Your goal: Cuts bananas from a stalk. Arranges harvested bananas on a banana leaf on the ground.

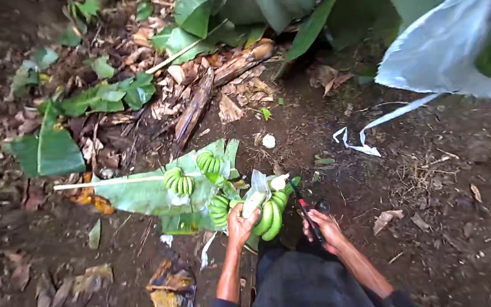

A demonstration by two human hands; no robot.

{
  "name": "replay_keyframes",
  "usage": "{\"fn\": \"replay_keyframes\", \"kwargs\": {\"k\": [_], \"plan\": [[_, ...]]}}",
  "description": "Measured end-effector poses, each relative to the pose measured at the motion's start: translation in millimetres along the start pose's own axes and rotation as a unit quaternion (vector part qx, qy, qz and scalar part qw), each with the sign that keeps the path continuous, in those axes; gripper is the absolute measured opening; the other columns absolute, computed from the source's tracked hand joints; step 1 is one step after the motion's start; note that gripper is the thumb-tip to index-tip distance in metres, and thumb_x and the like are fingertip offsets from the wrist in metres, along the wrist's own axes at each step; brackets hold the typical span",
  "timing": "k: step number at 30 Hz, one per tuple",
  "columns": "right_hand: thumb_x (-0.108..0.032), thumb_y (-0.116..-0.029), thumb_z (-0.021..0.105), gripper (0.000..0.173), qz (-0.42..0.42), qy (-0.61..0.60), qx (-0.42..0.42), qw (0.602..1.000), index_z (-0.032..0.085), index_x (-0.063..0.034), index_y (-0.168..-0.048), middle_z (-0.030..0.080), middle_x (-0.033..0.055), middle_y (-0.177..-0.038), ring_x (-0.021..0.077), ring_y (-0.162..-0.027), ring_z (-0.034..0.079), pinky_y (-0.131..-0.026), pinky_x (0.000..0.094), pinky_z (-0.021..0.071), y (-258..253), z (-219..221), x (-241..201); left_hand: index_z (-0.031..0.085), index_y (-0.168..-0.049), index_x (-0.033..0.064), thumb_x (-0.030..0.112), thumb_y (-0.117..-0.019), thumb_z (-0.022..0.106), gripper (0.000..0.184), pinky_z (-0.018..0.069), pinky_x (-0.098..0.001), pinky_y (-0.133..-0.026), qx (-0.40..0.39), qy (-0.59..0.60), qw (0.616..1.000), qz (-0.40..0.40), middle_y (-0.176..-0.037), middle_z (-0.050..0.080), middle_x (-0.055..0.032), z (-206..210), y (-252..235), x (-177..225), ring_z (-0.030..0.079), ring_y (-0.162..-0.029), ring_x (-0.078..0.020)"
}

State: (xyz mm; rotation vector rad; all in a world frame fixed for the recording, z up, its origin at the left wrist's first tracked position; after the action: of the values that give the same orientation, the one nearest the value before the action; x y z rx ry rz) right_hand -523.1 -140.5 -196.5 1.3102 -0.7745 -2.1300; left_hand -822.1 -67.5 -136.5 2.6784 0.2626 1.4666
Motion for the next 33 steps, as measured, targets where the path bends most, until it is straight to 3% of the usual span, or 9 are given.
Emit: {"fn": "replay_keyframes", "kwargs": {"k": [6, 10, 16, 28, 33], "plan": [[-0.028, -0.1104, 0.039, 0.034, 0.081, 0.097, -0.085, 0.988, 0.056, -0.0047, -0.128, 0.064, 0.0102, -0.078, 0.0194, -0.056, 0.061, -0.046, 0.0325, 0.0528, -27.8, 47.3, 30.3, 0.074, -0.093, 0.0116, 0.045, -0.0765, 0.085, 0.039, 0.0616, -0.0356, -0.076, 0.024, 0.006, 1.000, -0.007, -0.085, 0.073, 0.0020, -21.4, 15.9, -26.9, 0.070, -0.078, -0.0081], [-0.033, -0.1108, 0.037, 0.035, 0.128, 0.085, -0.098, 0.983, 0.057, -0.0075, -0.122, 0.056, 0.0041, -0.070, 0.0138, -0.047, 0.051, -0.041, 0.0282, 0.0463, -31.6, 76.6, 31.2, 0.075, -0.093, 0.0122, 0.048, -0.0763, 0.084, 0.041, 0.0616, -0.0365, -0.077, 0.031, -0.008, 0.999, -0.024, -0.087, 0.073, 0.0021, -24.6, 15.2, -38.9, 0.070, -0.079, -0.0087], [-0.036, -0.1121, 0.032, 0.035, 0.185, -0.014, -0.043, 0.982, 0.055, -0.0091, -0.107, 0.050, 0.0007, -0.064, 0.0098, -0.043, 0.046, -0.037, 0.0234, 0.0405, -13.5, 106.8, 38.8, 0.077, -0.097, 0.0104, 0.050, -0.0802, 0.081, 0.043, 0.0603, -0.0471, -0.086, 0.041, -0.081, 0.995, -0.029, -0.097, 0.075, -0.0039, -3.4, 14.3, -62.8, 0.072, -0.092, -0.0182], [-0.035, -0.1113, 0.035, 0.036, 0.183, -0.096, 0.069, 0.976, 0.056, -0.0069, -0.106, 0.053, 0.0020, -0.067, 0.0094, -0.044, 0.048, -0.037, 0.0220, 0.0405, -15.5, 96.7, 7.8, 0.077, -0.101, 0.0095, 0.051, -0.0821, 0.080, 0.046, 0.0581, -0.0437, -0.095, -0.008, -0.059, 0.998, 0.018, -0.103, 0.076, -0.0061, 39.7, -27.3, -57.5, 0.072, -0.101, -0.0201], [-0.035, -0.1104, 0.036, 0.035, 0.172, -0.183, 0.070, 0.965, 0.056, -0.0080, -0.104, 0.053, 0.0004, -0.067, 0.0067, -0.042, 0.047, -0.035, 0.0194, 0.0400, -0.4, 106.1, -10.1, 0.077, -0.105, 0.0094, 0.052, -0.0833, 0.079, 0.048, 0.0557, -0.0426, -0.100, -0.065, -0.061, 0.995, 0.051, -0.108, 0.075, -0.0072, 57.0, -35.6, -58.0, 0.070, -0.107, -0.0211]]}}
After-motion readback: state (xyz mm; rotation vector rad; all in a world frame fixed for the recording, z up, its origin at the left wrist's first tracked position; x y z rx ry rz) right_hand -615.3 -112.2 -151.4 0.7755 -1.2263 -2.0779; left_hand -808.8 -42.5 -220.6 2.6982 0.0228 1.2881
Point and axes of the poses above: each hand's wrist, its own y-axis away from the middle knuckle, its own z-axis out of the palm, x = y × z, the point moved 8 cm from there along -y, towards the middle knuckle
